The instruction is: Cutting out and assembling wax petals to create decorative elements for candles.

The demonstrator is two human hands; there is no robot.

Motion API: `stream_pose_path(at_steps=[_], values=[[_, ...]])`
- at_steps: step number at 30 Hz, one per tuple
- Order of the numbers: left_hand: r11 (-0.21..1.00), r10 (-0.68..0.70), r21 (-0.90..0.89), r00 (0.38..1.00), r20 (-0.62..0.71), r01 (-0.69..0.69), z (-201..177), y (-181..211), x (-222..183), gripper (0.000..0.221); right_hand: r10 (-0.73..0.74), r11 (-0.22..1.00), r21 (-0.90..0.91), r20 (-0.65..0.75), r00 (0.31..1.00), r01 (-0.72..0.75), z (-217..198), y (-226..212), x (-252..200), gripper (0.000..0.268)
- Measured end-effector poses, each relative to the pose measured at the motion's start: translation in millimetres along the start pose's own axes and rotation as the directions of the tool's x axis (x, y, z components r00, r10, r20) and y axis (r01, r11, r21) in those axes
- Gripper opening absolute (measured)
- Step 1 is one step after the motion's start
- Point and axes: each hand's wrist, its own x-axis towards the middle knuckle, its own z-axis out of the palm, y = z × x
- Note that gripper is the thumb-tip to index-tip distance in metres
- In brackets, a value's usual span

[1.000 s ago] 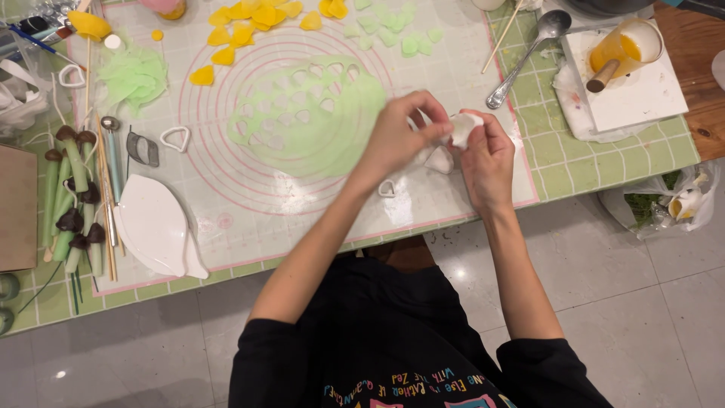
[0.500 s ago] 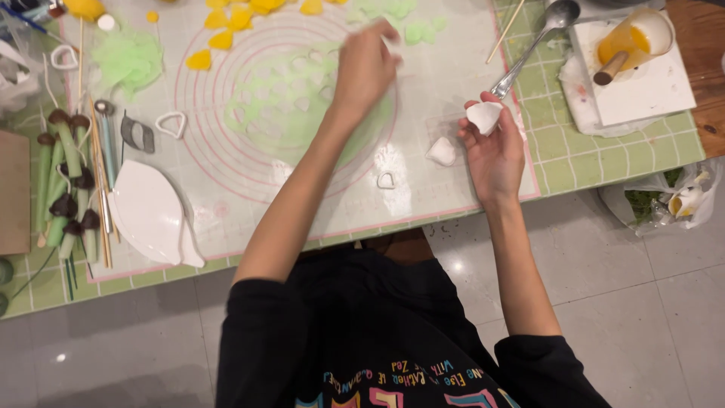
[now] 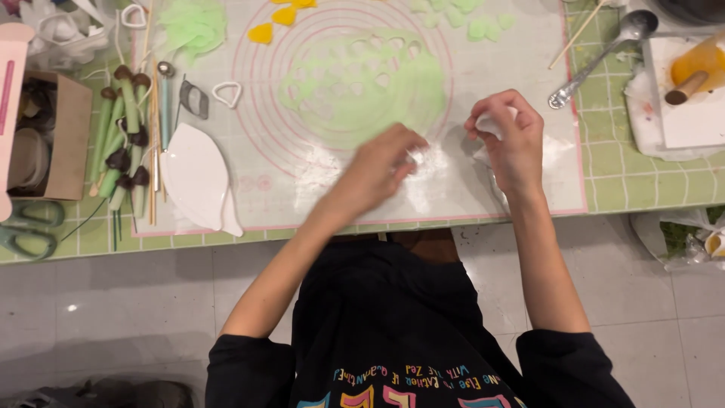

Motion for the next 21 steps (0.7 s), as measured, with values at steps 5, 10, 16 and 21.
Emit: stream_pose_path(at_steps=[5,10,16,21], values=[[0.987,-0.018,0.151,0.972,-0.233,0.054,-67,-46,2,0.045,-0.055,0.911,-0.388,0.214,0.975,0.137,43,-9,18,0.012],[0.971,-0.024,0.227,0.975,-0.223,0.076,-84,-51,6,0.053,-0.028,0.713,-0.633,0.402,0.915,0.300,98,-11,36,0.023],[0.958,0.033,0.286,0.986,-0.161,0.014,-80,-53,9,0.059,-0.049,0.525,-0.737,0.473,0.880,0.426,126,6,51,0.031],[0.952,0.038,0.304,0.986,-0.164,0.014,-81,-54,10,0.059,-0.100,0.418,-0.763,0.501,0.860,0.493,131,18,58,0.029]])
